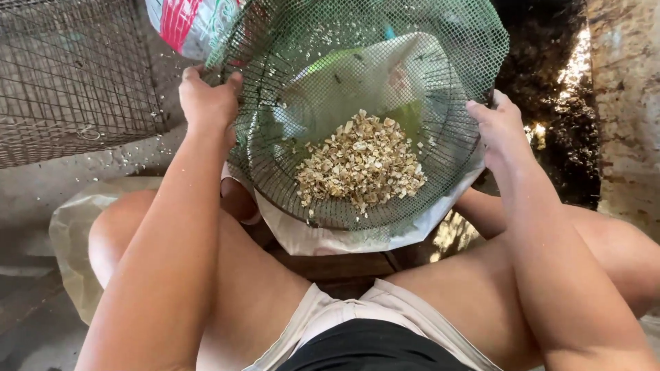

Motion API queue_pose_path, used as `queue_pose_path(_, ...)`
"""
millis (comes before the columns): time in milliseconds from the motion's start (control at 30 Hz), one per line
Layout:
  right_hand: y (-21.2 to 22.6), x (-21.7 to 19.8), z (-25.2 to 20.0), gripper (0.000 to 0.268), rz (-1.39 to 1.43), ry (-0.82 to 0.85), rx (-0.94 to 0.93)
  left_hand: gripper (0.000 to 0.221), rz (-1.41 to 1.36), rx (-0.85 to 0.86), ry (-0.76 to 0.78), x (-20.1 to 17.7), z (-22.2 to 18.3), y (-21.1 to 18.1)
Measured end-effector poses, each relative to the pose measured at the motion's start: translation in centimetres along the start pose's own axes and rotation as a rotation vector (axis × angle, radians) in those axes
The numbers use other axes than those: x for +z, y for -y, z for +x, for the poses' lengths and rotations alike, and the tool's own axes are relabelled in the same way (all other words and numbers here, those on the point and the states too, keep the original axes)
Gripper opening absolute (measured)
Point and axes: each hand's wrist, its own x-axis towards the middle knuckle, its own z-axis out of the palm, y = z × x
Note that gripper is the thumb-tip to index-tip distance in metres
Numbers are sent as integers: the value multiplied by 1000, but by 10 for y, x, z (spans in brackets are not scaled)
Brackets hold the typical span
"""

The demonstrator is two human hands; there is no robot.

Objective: Sorting and sifting seeds or husks using a mesh sieve and hands in an agricultural setting.

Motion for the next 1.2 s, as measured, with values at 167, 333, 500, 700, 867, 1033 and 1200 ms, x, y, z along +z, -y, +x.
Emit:
queue_pose_path(167, 17, -1, -9, 28, 4, -5, -26, 63, -141, 95, -29, -15, 4, -1)
queue_pose_path(333, 29, -21, -18, 21, -203, -4, -310, 94, -146, -90, 71, -37, -2, -15)
queue_pose_path(500, 57, -56, -44, 39, -460, 159, -418, 89, -23, 128, -25, -57, 11, -1)
queue_pose_path(700, 78, -86, -64, 59, -690, 107, -363, 88, 209, 138, 29, -63, -7, -11)
queue_pose_path(867, 84, -105, -61, 62, -725, 22, -394, 74, 257, 66, 70, -56, -22, -38)
queue_pose_path(1033, 102, -111, -66, 76, -831, 7, -323, 63, 196, 67, 97, -46, -25, -56)
queue_pose_path(1200, 99, -121, -44, 74, -897, -79, -300, 65, 208, 16, 125, -32, -38, -75)
